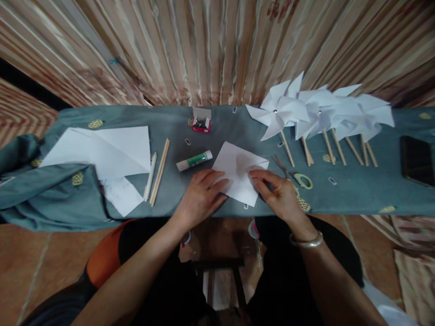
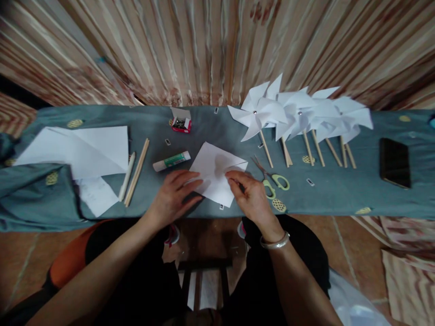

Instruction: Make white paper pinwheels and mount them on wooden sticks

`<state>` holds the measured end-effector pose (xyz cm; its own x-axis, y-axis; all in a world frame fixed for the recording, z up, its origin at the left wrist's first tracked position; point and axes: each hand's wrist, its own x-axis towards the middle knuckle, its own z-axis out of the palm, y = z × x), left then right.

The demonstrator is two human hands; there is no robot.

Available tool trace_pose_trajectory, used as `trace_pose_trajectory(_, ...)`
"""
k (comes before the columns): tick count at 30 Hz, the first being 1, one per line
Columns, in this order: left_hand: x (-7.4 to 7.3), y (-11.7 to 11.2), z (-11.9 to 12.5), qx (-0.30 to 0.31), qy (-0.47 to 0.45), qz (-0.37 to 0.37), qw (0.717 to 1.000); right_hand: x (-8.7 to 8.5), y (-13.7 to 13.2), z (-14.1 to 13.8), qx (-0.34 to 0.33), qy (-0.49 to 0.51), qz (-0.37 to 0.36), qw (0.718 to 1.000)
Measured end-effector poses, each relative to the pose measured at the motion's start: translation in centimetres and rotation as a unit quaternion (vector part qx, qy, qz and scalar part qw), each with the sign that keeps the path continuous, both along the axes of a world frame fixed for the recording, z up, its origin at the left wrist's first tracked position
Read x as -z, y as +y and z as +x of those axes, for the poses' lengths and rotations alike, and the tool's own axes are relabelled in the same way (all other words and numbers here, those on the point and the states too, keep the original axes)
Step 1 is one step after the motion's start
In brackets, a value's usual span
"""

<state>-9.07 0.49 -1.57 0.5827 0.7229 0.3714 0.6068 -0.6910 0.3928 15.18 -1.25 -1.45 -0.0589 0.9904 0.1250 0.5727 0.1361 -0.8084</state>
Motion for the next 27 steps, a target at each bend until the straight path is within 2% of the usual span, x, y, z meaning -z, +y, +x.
trace_pose_trajectory(2,0.4,-0.8,1.6,0.060,0.015,-0.013,0.998,0.1,-0.3,0.0,-0.035,-0.018,0.017,0.999)
trace_pose_trajectory(4,0.8,-1.1,2.6,0.075,0.022,-0.024,0.997,0.2,-0.5,0.0,-0.055,-0.033,0.029,0.998)
trace_pose_trajectory(9,1.1,-0.8,2.9,0.071,0.017,-0.005,0.997,0.4,-0.5,0.4,-0.073,-0.048,0.027,0.996)
trace_pose_trajectory(14,0.9,-0.6,3.0,0.065,-0.014,0.004,0.998,0.4,-0.6,0.9,-0.082,-0.018,0.008,0.996)
trace_pose_trajectory(20,0.7,-0.3,3.2,0.031,-0.070,-0.074,0.994,-0.3,-0.9,0.3,-0.067,0.030,-0.044,0.996)
trace_pose_trajectory(27,0.6,-0.3,3.1,0.033,-0.071,-0.088,0.993,-0.4,-0.5,-1.0,-0.009,0.107,-0.041,0.993)
